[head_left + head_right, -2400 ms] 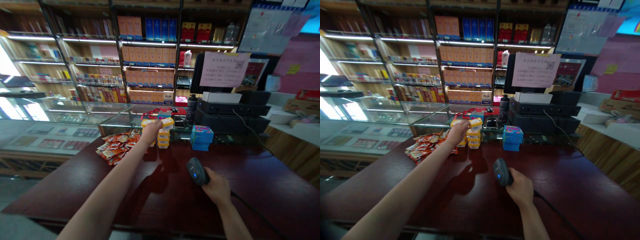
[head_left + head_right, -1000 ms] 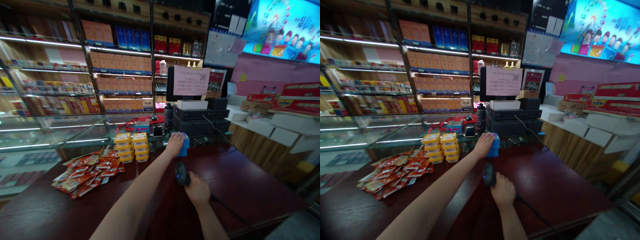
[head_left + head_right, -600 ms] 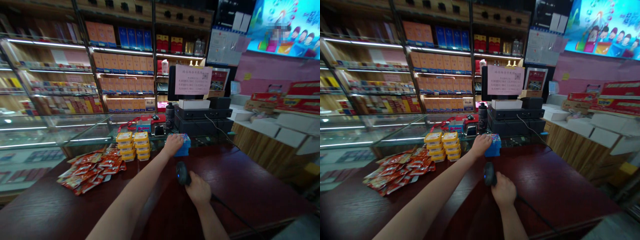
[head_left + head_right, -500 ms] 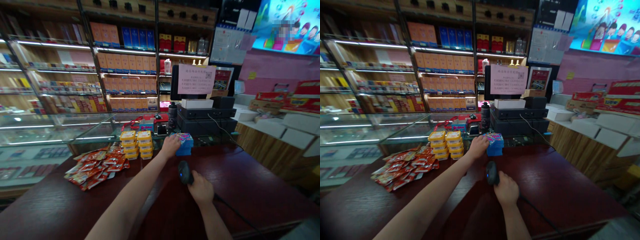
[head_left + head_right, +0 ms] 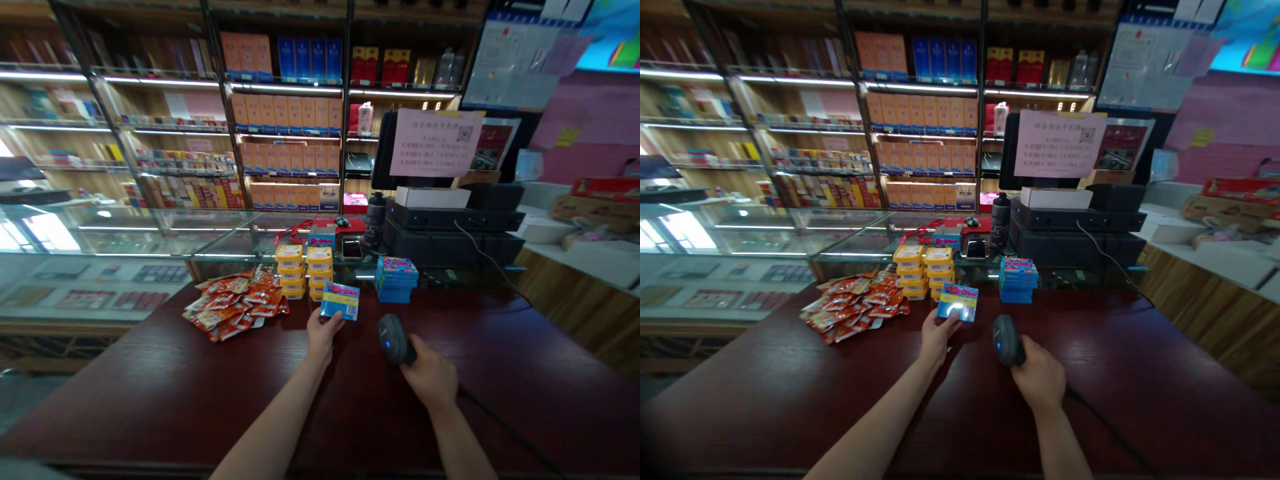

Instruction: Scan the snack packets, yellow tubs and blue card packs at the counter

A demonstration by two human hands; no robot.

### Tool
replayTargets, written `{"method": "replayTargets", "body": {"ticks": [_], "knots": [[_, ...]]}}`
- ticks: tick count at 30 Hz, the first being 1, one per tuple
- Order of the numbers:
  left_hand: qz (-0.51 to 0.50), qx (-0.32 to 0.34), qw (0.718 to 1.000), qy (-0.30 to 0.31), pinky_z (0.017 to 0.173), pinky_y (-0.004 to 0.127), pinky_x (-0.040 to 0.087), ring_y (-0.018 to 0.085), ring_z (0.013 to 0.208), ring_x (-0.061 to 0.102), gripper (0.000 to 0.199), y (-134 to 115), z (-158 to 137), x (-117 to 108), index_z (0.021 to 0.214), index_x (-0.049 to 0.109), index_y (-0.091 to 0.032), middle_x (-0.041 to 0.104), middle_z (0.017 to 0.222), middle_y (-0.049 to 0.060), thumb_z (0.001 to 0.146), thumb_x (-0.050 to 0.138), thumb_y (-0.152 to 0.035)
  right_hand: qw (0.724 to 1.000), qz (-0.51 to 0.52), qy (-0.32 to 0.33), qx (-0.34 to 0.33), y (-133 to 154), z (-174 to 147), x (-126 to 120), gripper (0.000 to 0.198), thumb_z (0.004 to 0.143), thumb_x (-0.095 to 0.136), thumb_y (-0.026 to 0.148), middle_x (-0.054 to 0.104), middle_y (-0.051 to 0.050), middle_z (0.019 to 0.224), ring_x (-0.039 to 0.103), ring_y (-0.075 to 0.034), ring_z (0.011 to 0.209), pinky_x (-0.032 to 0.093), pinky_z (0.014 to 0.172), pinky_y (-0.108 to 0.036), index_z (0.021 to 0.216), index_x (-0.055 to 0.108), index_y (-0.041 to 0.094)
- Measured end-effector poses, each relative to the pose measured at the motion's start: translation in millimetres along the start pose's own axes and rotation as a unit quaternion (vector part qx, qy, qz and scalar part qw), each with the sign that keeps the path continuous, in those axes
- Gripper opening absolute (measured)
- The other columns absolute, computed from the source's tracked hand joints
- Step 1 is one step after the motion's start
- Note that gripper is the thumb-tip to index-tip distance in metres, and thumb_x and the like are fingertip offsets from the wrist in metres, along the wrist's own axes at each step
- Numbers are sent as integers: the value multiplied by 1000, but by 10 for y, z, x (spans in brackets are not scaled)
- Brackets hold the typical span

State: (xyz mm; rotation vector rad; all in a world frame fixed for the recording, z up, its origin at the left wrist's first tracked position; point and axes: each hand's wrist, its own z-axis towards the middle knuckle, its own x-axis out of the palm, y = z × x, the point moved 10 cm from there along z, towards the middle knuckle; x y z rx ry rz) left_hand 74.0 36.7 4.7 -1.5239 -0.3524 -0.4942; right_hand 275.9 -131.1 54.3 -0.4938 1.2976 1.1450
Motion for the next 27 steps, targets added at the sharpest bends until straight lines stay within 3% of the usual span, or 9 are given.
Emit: {"method": "replayTargets", "body": {"ticks": [4, 9, 11, 14, 16, 22, 27], "knots": [[-47, -19, 999, -21, 80, 38, 57, 18, 76, 69, 56, 45, 33, -53, 90, 60, -12, 70, 83, 4, 43, 89, -20, 997, 33, -4, -70, 122, -17, 5, 29, 77, 58, 23, 73, -3, 91, 68, -22, 84, 38, 64, -27, 106, 64, 24], [-101, -17, 994, -37, 84, 38, 56, 18, 80, 69, 59, 63, 58, -101, 96, 57, -15, 70, 87, 3, 45, 86, -14, 991, 92, 78, -53, 98, 95, 135, 28, 74, 60, 31, 74, -4, 87, 69, -25, 83, 42, 63, -28, 100, 67, 26], [-104, -13, 994, -35, 85, 39, 56, 18, 81, 69, 58, 68, 54, -105, 96, 57, -15, 70, 87, 3, 46, 86, -13, 974, 194, 96, -64, 131, 141, 162, 31, 71, 64, 37, 75, -6, 92, 69, -26, 87, 47, 68, -30, 100, 68, 23], [-98, -4, 995, -35, 84, 39, 55, 18, 81, 69, 59, 75, 50, -119, 97, 57, -15, 70, 89, 3, 46, 85, -14, 922, 365, 91, -90, 209, 169, 107, 41, 68, 68, 40, 73, -10, 102, 68, -26, 93, 51, 83, -35, 102, 68, 17], [-93, 3, 995, -36, 84, 39, 55, 18, 82, 69, 58, 79, 54, -125, 97, 57, -15, 70, 89, 3, 46, 85, -15, 903, 413, 87, -85, 218, 161, 61, 41, 67, 69, 40, 74, -11, 99, 68, -26, 90, 51, 84, -36, 100, 69, 14], [-28, 25, 998, -42, 79, 35, 55, 20, 80, 68, 55, 56, 75, -133, 97, 61, -12, 71, 89, 7, 47, 84, -18, 909, 403, 96, -42, 165, 108, -11, 38, 67, 70, 39, 71, -4, 65, 66, -22, 64, 52, 59, -30, 95, 70, 14], [-28, 30, 999, -30, 81, 35, 54, 19, 80, 68, 56, 50, 71, -123, 98, 60, -13, 71, 91, 7, 48, 84, -22, 907, 410, 76, -58, 192, 118, -37, 35, 67, 67, 36, 75, -8, 83, 68, -25, 80, 53, 73, -34, 93, 70, 14]]}}
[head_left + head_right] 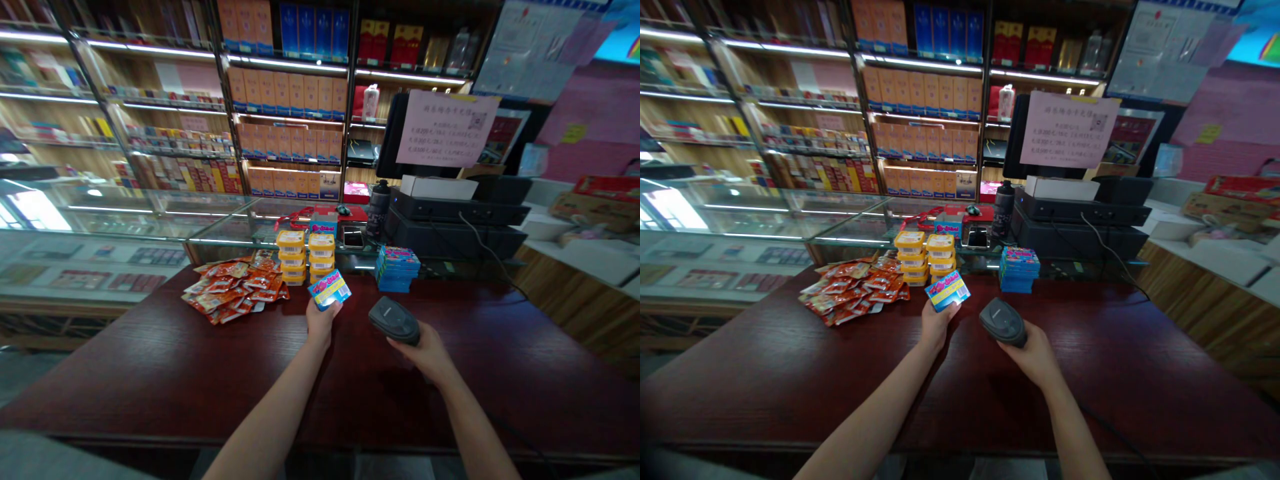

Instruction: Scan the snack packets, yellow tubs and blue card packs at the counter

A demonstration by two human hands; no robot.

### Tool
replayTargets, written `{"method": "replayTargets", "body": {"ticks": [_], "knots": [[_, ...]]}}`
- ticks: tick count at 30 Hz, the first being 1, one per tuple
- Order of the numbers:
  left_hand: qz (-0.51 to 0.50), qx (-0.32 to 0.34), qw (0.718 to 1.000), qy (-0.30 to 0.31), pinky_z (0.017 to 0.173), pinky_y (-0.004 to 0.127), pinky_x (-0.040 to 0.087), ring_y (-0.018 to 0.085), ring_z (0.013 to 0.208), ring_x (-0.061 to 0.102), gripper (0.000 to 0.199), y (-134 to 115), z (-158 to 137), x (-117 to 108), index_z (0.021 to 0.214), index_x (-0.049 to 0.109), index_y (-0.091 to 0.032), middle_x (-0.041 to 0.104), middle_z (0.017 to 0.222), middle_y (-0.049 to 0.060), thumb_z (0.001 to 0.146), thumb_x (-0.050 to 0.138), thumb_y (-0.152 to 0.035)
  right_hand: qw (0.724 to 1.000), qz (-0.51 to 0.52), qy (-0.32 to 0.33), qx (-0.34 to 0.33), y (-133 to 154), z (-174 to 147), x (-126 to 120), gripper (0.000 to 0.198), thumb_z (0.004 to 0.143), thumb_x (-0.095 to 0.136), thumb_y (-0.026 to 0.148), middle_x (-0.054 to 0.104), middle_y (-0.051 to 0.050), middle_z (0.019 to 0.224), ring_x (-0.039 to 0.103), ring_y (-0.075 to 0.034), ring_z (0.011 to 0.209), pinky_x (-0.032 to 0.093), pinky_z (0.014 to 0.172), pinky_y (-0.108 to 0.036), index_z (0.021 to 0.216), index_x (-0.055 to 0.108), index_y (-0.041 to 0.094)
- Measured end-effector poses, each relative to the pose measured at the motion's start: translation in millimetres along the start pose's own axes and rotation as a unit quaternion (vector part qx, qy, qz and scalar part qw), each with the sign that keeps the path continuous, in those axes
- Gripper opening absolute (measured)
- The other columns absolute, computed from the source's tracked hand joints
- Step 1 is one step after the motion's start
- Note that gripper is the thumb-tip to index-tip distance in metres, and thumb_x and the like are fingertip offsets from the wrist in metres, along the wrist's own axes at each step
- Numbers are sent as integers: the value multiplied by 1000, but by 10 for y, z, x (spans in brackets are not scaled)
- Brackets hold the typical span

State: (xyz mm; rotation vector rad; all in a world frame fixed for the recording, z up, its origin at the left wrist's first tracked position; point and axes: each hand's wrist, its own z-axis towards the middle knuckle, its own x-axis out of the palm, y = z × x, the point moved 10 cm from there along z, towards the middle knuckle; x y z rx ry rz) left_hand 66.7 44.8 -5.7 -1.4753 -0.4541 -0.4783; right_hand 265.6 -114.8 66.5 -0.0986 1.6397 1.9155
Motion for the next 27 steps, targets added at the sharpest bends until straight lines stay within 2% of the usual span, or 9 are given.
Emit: {"method": "replayTargets", "body": {"ticks": [3, 7, 10, 13, 15, 17, 20, 24, 27], "knots": [[2, -8, 1000, -11, 80, 38, 54, 19, 78, 68, 57, 30, -4, -31, 98, 58, -14, 70, 90, 6, 47, 84, -22, 1000, -13, -3, -12, -8, 17, 2, 38, 67, 66, 37, 74, -10, 95, 68, -27, 89, 51, 82, -37, 97, 70, 14], [85, 27, 996, -18, 81, 36, 53, 18, 79, 67, 49, -23, 5, -51, 97, 59, -14, 70, 89, 6, 53, 80, -20, 991, -131, -32, 12, -69, 24, -75, 36, 71, 64, 36, 74, -9, 97, 68, -27, 90, 49, 72, -31, 102, 68, 19], [185, 90, 979, -17, 83, 35, 51, 19, 82, 65, 38, -175, 8, -50, 97, 62, -15, 69, 90, 6, 61, 74, -20, 954, -286, -74, 57, -105, -16, -164, 32, 76, 61, 35, 74, -7, 88, 68, -25, 80, 39, 60, -27, 105, 67, 22], [311, 174, 934, -28, 84, 35, 49, 20, 84, 63, 26, -439, -23, -32, 91, 64, -17, 68, 89, 5, 66, 69, -19, 920, -371, -117, 54, -62, -85, -193, 30, 80, 59, 30, 73, -7, 87, 67, -24, 77, 32, 59, -27, 108, 66, 22], [386, 236, 892, -24, 84, 34, 48, 21, 86, 61, 22, -649, -70, 34, 91, 65, -19, 67, 91, 5, 69, 67, -17, 909, -393, -134, 33, -43, -129, -177, 29, 80, 58, 27, 73, -7, 87, 66, -22, 79, 31, 61, -27, 108, 66, 21], [462, 298, 835, 3, 83, 34, 46, 21, 87, 59, 19, -845, -134, 179, 91, 65, -20, 66, 91, 5, 73, 63, -16, 903, -406, -142, 11, -43, -162, -162, 30, 80, 57, 25, 73, -7, 90, 65, -21, 80, 31, 62, -27, 108, 65, 20], [581, 372, 719, 85, 83, 35, 44, 22, 89, 57, 22, -1001, -244, 489, 93, 67, -22, 66, 90, 6, 77, 55, -11, 897, -419, -141, -2, -67, -185, -158, 30, 80, 56, 24, 72, -7, 94, 65, -21, 80, 32, 62, -27, 109, 65, 19], [682, 390, 581, 214, 83, 35, 43, 22, 91, 55, 26, -891, -345, 702, 100, 67, -22, 64, 93, 8, 84, 50, -13, 895, -427, -128, 22, -106, -189, -179, 29, 81, 56, 26, 72, -7, 91, 65, -22, 78, 33, 61, -28, 108, 66, 20], [708, 370, 521, 301, 83, 35, 45, 21, 91, 55, 22, -683, -423, 635, 96, 68, -21, 65, 93, 9, 89, 47, -18, 895, -425, -131, 29, -96, -203, -195, 31, 82, 56, 28, 72, -6, 90, 65, -22, 78, 34, 61, -28, 110, 65, 21]]}}
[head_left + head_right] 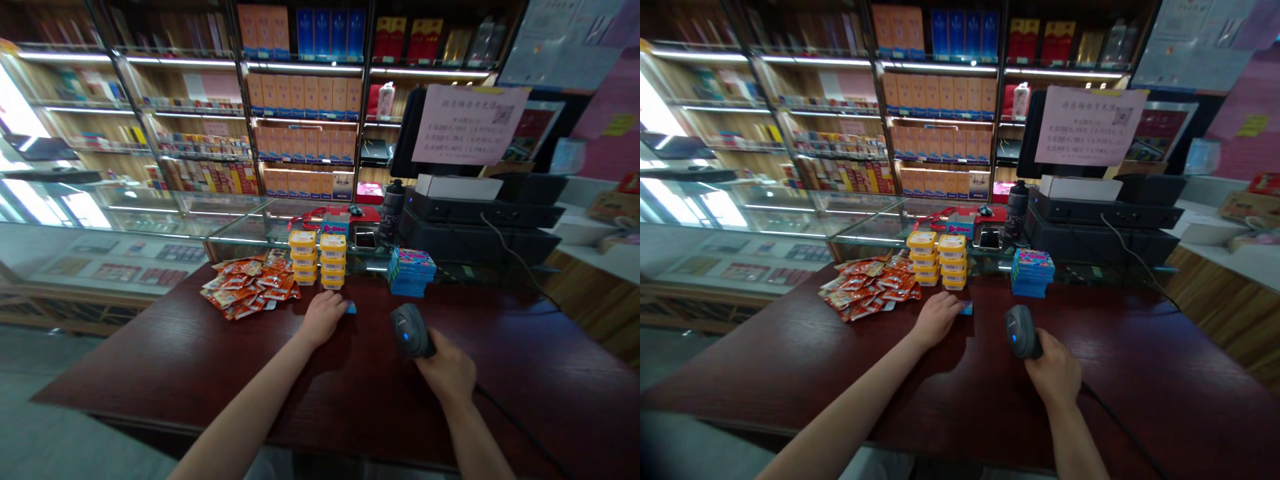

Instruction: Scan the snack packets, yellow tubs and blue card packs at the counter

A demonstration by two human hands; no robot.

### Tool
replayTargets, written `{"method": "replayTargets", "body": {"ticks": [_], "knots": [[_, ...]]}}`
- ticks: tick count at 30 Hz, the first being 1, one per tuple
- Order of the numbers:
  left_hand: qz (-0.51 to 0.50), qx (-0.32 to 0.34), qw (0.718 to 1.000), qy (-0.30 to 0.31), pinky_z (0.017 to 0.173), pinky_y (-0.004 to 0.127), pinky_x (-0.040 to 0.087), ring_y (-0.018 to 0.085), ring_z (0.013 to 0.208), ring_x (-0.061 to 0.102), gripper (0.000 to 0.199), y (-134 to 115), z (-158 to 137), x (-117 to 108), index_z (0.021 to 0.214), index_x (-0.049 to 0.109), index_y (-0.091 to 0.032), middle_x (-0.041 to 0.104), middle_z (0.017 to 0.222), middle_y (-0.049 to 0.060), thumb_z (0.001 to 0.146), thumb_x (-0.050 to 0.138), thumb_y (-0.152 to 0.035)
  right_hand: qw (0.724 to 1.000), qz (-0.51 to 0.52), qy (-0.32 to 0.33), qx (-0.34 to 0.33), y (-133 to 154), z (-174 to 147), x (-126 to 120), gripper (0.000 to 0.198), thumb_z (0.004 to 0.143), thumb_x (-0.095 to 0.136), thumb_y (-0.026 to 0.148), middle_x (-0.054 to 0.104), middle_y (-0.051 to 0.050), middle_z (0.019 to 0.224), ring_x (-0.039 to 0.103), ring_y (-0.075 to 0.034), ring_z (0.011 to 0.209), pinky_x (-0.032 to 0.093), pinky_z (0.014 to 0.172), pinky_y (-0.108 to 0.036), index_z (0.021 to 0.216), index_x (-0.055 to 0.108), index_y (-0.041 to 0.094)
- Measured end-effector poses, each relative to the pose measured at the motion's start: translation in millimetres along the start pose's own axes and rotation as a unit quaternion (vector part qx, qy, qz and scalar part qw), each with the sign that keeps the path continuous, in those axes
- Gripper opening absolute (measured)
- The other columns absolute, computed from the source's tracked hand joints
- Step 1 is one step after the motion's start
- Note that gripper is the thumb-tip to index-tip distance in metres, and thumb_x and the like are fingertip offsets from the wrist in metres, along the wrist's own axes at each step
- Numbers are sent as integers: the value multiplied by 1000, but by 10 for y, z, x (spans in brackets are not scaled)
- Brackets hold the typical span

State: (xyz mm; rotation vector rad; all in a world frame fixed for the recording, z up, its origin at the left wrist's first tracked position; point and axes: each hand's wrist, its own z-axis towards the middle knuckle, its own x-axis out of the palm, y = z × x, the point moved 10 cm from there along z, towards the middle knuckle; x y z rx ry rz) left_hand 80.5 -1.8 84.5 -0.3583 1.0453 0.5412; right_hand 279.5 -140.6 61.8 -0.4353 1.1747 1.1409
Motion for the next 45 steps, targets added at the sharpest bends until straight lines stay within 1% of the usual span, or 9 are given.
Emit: {"method": "replayTargets", "body": {"ticks": [4, 9, 14, 18, 25, 30, 35, 41, 45], "knots": [[-78, 2, 997, 14, 96, 36, 43, 22, 105, 57, 18, 45, -183, 165, 97, 69, -24, 67, 105, 9, 86, 56, -19, 1000, 1, -6, -5, 7, -13, -6, 27, 83, 55, 29, 72, -6, 84, 64, -22, 75, 34, 61, -27, 106, 67, 21], [-197, -88, 976, 0, 107, 36, 38, 22, 117, 58, 28, 277, -252, 323, 104, 71, -26, 67, 119, 8, 80, 63, -15, 1000, -7, 2, -9, 18, -12, 25, 27, 82, 58, 28, 71, -7, 87, 65, -23, 75, 35, 60, -28, 107, 66, 20], [-182, -172, 968, -9, 111, 44, 32, 25, 120, 56, 33, 618, -331, 356, 106, 72, -26, 66, 122, 8, 81, 56, -12, 1000, -26, 15, 7, -1, -16, 48, 27, 82, 57, 30, 71, -7, 79, 65, -23, 71, 35, 58, -28, 106, 67, 23], [-188, -203, 960, -34, 112, 45, 31, 24, 122, 55, 34, 848, -408, 303, 107, 72, -26, 67, 120, 7, 80, 57, -11, 1000, -27, 10, 4, -5, -22, 50, 30, 81, 56, 32, 71, -7, 82, 65, -24, 72, 35, 57, -28, 108, 67, 22], [-191, -205, 958, -57, 110, 45, 34, 25, 120, 56, 31, 888, -424, 271, 104, 73, -26, 68, 119, 8, 80, 59, -11, 999, -38, 15, 3, -6, -19, 62, 28, 81, 58, 32, 71, -7, 80, 65, -24, 71, 33, 56, -28, 106, 66, 23], [-139, -168, 972, -81, 109, 45, 37, 25, 124, 50, 34, 682, -363, 130, 110, 69, -22, 62, 125, 11, 83, 52, -11, 999, -38, 12, 5, 21, -10, 18, 26, 82, 59, 31, 71, -7, 81, 67, -24, 74, 35, 58, -29, 105, 67, 22], [-138, -81, 985, -62, 106, 45, 40, 25, 120, 52, 34, 231, -79, 77, 112, 66, -20, 59, 126, 12, 82, 52, -11, 997, -55, 40, 40, -30, 35, 21, 23, 84, 56, 31, 72, -6, 79, 68, -23, 74, 36, 58, -28, 104, 65, 24], [-159, 30, 986, -42, 108, 42, 39, 25, 127, 47, 46, -377, 647, 51, 128, 55, -20, 52, 136, 12, 83, 51, -13, 989, -70, 109, 77, -95, 93, 98, 18, 87, 50, 32, 71, -6, 79, 69, -24, 73, 39, 58, -29, 97, 63, 25], [-120, 84, 989, -19, 111, 41, 34, 23, 132, 42, 49, -764, 1224, 178, 134, 48, -17, 47, 142, 12, 86, 45, -12, 986, -56, 133, 79, -90, 106, 128, 19, 85, 54, 29, 72, -5, 87, 70, -24, 80, 42, 62, -29, 102, 62, 26]]}}
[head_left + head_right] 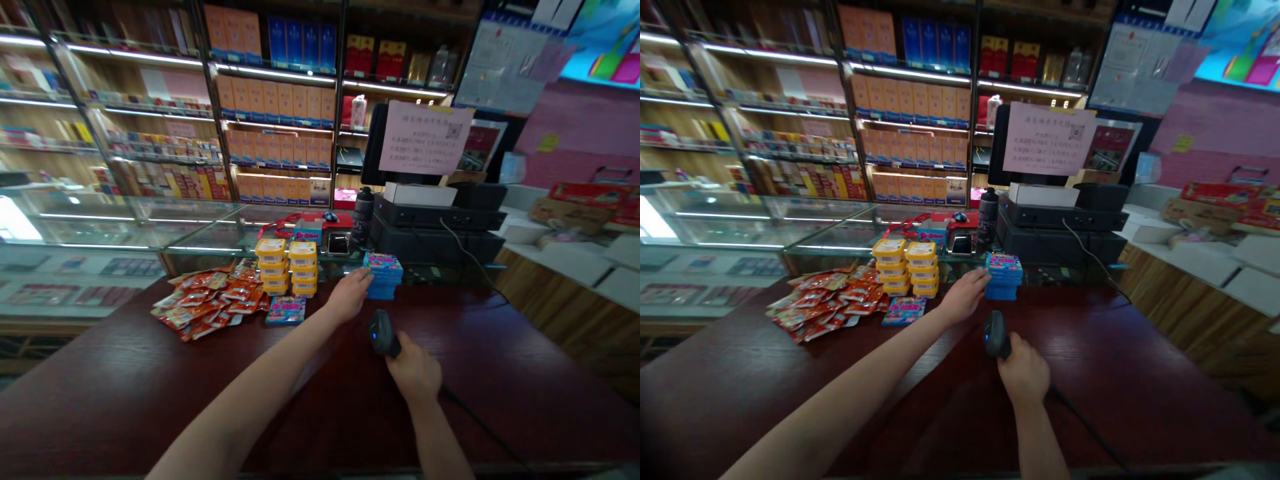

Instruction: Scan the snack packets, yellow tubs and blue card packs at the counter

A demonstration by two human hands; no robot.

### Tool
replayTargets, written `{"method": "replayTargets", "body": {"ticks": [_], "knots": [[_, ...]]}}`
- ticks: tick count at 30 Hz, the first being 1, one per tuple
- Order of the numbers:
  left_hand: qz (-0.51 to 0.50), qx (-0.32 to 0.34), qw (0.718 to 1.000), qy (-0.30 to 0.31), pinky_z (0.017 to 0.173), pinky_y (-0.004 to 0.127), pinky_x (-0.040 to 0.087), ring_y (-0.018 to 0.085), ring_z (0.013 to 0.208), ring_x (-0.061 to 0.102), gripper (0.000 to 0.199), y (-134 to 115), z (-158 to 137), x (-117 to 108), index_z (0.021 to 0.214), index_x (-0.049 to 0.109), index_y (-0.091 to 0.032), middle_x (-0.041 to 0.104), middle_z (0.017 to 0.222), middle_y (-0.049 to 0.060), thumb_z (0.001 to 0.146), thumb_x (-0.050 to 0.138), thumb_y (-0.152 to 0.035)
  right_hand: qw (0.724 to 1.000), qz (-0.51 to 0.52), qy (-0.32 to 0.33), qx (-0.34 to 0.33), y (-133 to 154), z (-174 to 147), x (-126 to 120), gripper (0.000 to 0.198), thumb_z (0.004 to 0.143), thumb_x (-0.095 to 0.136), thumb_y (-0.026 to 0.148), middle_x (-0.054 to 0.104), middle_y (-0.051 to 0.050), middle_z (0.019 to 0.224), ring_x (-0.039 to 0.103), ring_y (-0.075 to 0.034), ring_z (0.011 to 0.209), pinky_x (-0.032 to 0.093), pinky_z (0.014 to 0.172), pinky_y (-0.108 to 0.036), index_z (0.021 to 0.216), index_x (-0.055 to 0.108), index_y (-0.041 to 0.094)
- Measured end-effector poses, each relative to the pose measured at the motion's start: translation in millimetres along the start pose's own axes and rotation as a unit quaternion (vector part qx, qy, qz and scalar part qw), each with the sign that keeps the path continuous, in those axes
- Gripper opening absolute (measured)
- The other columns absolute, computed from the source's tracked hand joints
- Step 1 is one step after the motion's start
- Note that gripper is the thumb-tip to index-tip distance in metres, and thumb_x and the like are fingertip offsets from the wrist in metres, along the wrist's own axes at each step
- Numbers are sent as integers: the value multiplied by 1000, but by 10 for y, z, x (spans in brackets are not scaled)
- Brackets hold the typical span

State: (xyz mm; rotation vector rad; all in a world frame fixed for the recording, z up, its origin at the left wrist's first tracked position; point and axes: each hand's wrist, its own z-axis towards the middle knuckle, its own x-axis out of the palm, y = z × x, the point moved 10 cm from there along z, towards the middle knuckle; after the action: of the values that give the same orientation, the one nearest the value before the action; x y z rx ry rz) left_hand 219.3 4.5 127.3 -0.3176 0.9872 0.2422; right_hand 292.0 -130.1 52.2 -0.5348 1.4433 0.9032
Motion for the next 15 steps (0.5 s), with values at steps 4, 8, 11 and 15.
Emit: {"method": "replayTargets", "body": {"ticks": [4, 8, 11, 15], "knots": [[70, 5, 997, 29, 114, 45, 27, 25, 139, 32, 52, -92, 419, 297, 140, 40, -12, 40, 148, 14, 89, 40, -13, 1000, 3, 3, -8, 10, 8, 5, 19, 84, 54, 28, 72, -5, 87, 69, -25, 83, 43, 63, -30, 101, 62, 25], [120, 1, 993, 16, 112, 52, 24, 26, 135, 37, 47, -116, 555, 399, 138, 42, -15, 46, 144, 14, 92, 34, -14, 999, 23, -7, -23, 25, 12, -5, 18, 82, 53, 23, 71, -4, 87, 69, -22, 79, 42, 61, -28, 98, 63, 25], [162, 8, 987, -19, 108, 47, 28, 24, 119, 49, 38, -151, 559, 305, 128, 52, -15, 60, 124, 13, 94, 35, -17, 1000, 21, -11, -20, 15, 21, 3, 21, 81, 54, 23, 72, -3, 87, 69, -22, 80, 42, 61, -28, 100, 63, 25], [211, 22, 976, -37, 87, 40, 38, 24, 103, 53, 28, -194, 547, 148, 108, 61, -15, 64, 99, 13, 95, 36, -18, 1000, 5, -13, -20, 16, 32, 21, 20, 80, 56, 23, 72, -3, 88, 69, -23, 82, 41, 62, -30, 99, 62, 25]]}}
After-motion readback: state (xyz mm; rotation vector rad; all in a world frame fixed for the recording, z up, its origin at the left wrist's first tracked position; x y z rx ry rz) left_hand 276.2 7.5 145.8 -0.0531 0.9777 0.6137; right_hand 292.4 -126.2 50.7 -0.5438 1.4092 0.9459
